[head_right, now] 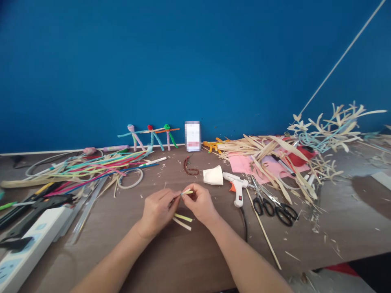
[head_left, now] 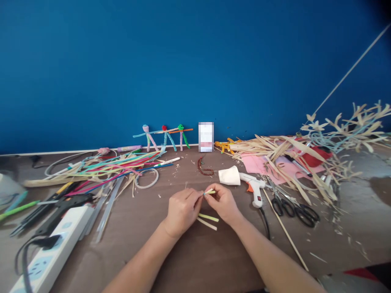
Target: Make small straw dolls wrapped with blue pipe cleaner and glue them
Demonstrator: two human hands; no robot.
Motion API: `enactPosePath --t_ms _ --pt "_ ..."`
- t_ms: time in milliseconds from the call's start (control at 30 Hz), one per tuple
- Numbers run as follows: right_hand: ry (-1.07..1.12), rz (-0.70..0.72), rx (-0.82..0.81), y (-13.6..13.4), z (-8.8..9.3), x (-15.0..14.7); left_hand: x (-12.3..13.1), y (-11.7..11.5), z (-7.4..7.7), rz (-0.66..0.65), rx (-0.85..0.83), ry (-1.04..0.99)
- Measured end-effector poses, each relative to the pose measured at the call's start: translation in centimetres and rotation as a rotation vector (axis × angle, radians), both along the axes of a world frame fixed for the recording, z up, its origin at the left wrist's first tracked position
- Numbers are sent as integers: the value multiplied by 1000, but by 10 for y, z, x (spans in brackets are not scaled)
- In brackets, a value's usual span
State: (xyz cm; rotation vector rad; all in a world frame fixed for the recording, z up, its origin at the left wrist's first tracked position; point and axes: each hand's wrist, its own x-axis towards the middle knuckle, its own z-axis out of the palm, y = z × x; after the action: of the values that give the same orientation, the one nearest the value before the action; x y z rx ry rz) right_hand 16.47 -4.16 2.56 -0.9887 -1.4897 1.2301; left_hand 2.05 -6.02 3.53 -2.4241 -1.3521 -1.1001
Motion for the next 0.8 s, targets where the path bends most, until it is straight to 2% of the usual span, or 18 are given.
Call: enactPosePath --t_ms 333,800 --pt "90 18 -94 -1 1 0 0 0 -1 -2 17 24" --pt "339 14 -279 1 -12 -8 2 0 -4 -4 30 11"
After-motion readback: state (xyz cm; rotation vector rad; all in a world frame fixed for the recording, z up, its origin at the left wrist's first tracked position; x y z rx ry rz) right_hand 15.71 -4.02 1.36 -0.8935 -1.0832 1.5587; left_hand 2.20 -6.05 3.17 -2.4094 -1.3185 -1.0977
